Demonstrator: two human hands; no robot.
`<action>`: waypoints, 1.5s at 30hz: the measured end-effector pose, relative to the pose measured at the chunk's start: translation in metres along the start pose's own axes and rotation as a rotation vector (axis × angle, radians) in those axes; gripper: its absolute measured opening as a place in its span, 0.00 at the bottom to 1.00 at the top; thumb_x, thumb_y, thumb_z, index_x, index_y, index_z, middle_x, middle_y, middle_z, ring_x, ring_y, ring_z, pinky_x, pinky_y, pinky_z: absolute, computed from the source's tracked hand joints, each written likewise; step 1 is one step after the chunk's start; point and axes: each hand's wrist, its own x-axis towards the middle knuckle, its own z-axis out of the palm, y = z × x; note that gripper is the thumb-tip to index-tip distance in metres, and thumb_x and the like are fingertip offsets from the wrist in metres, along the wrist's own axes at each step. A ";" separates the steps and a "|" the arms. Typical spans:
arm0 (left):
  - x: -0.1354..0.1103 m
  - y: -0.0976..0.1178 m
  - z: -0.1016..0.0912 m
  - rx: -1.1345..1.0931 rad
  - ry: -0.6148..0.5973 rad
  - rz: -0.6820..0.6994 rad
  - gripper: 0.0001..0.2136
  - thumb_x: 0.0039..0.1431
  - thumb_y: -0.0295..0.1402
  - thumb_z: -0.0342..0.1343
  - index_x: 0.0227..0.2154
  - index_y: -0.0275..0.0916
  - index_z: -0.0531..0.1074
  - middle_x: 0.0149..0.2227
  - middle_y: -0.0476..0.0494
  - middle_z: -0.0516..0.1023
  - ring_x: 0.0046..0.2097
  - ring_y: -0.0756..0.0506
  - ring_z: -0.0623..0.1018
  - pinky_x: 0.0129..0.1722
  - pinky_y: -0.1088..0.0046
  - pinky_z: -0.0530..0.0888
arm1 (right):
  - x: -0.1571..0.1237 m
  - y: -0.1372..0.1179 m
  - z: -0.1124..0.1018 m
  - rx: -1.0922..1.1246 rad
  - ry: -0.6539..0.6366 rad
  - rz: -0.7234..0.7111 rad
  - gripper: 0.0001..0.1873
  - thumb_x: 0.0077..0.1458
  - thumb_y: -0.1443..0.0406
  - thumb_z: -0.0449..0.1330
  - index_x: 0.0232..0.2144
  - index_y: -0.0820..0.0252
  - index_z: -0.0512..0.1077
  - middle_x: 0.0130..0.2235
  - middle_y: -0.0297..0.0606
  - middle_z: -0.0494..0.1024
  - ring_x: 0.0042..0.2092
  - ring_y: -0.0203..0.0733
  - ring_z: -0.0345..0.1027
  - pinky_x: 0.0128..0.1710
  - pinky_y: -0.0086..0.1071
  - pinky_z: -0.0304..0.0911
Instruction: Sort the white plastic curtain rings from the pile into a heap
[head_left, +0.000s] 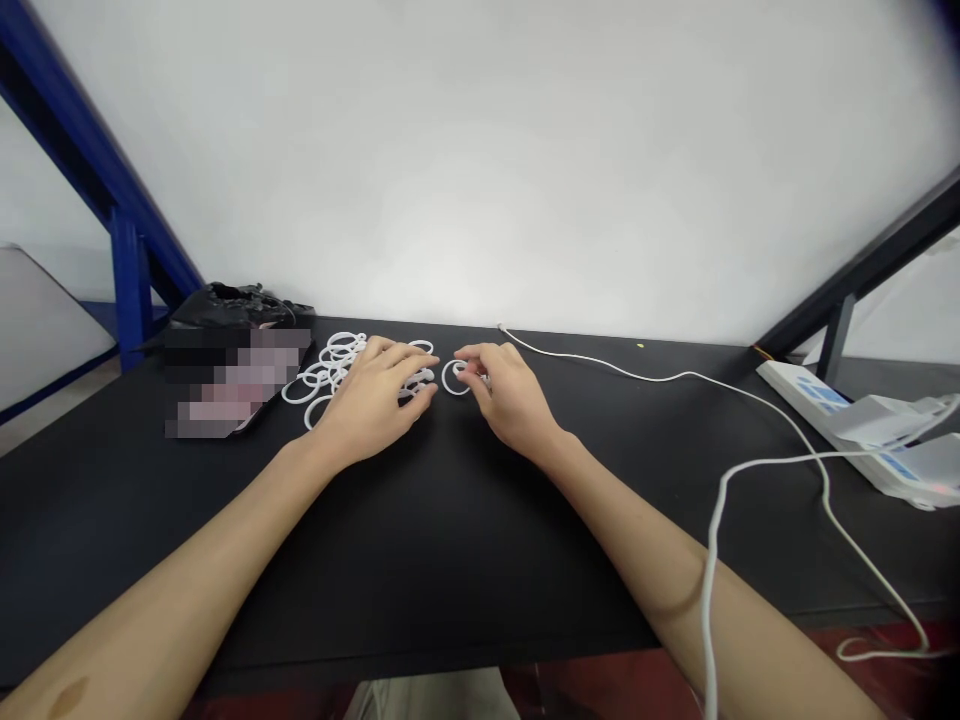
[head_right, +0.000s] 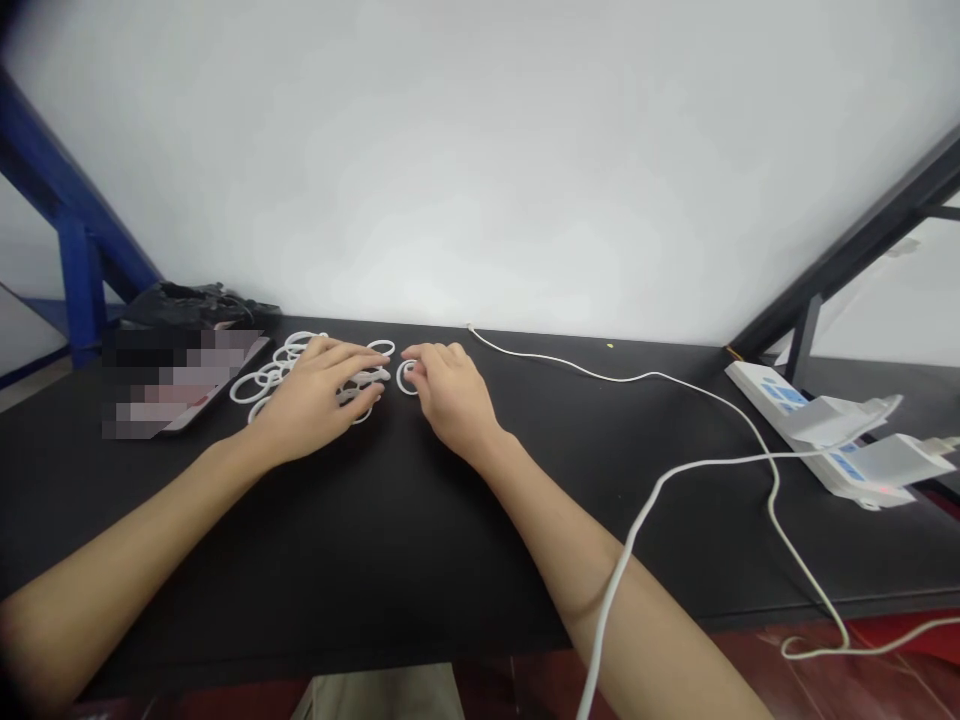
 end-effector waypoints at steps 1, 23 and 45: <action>0.000 0.001 0.001 -0.014 -0.011 0.015 0.17 0.63 0.39 0.51 0.52 0.42 0.72 0.50 0.42 0.76 0.50 0.38 0.68 0.53 0.55 0.67 | -0.001 -0.002 0.000 0.031 0.011 -0.023 0.11 0.64 0.66 0.53 0.48 0.58 0.70 0.40 0.38 0.77 0.44 0.43 0.65 0.46 0.35 0.62; -0.001 0.002 0.000 -0.075 0.041 -0.080 0.12 0.65 0.40 0.52 0.38 0.45 0.80 0.36 0.44 0.77 0.42 0.43 0.74 0.45 0.64 0.71 | -0.005 -0.005 0.010 0.241 -0.077 -0.025 0.17 0.58 0.59 0.61 0.47 0.58 0.70 0.46 0.39 0.74 0.47 0.40 0.68 0.48 0.33 0.63; 0.002 0.005 -0.008 -0.046 0.031 -0.191 0.14 0.65 0.43 0.51 0.38 0.42 0.79 0.38 0.45 0.81 0.44 0.40 0.71 0.48 0.59 0.68 | -0.003 -0.007 0.006 0.065 0.055 0.076 0.17 0.49 0.71 0.58 0.44 0.58 0.71 0.44 0.41 0.74 0.46 0.47 0.64 0.50 0.42 0.61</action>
